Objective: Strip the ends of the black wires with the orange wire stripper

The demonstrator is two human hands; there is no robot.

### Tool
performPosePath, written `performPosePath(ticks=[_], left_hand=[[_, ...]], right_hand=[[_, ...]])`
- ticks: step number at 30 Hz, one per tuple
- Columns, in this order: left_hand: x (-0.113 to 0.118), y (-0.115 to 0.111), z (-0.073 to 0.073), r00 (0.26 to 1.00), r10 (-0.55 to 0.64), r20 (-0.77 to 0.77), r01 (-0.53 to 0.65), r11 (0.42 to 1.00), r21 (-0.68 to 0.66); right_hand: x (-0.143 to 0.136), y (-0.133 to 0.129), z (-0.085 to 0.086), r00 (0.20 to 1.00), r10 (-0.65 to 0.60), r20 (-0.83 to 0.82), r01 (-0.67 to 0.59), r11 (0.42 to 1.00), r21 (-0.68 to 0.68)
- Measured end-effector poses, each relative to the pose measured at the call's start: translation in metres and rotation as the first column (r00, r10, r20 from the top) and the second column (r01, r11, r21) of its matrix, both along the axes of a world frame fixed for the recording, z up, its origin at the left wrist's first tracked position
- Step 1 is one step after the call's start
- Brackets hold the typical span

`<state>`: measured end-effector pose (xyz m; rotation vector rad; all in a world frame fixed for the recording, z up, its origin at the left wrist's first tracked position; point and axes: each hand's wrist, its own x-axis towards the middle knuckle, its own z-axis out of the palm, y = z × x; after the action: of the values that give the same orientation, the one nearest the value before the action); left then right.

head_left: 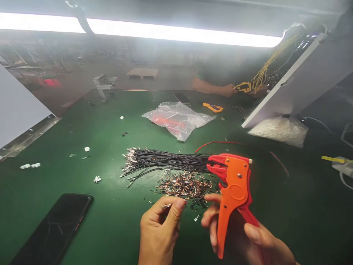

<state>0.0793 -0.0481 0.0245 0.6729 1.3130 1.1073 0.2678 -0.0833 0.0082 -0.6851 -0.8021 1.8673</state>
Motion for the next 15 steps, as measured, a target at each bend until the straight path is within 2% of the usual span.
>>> performPosePath(ticks=[3, 9, 13, 15], left_hand=[[0.003, -0.005, -0.001, 0.989, -0.071, -0.126, 0.08, 0.994, 0.068], [0.007, -0.007, 0.003, 0.963, -0.146, -0.226, 0.177, 0.976, 0.125], [0.006, -0.008, 0.005, 0.957, -0.054, -0.285, 0.113, 0.974, 0.196], [0.003, -0.006, 0.006, 0.982, 0.0, -0.191, 0.034, 0.984, 0.174]], right_hand=[[0.002, 0.004, 0.005, 0.999, -0.005, -0.04, 0.005, 1.0, -0.007], [0.004, 0.0, 0.002, 0.999, 0.021, -0.046, -0.021, 1.0, 0.009], [0.007, -0.004, -0.004, 0.996, 0.052, -0.073, -0.053, 0.999, -0.002], [0.009, -0.006, -0.006, 0.99, 0.116, -0.081, -0.119, 0.992, -0.037]])
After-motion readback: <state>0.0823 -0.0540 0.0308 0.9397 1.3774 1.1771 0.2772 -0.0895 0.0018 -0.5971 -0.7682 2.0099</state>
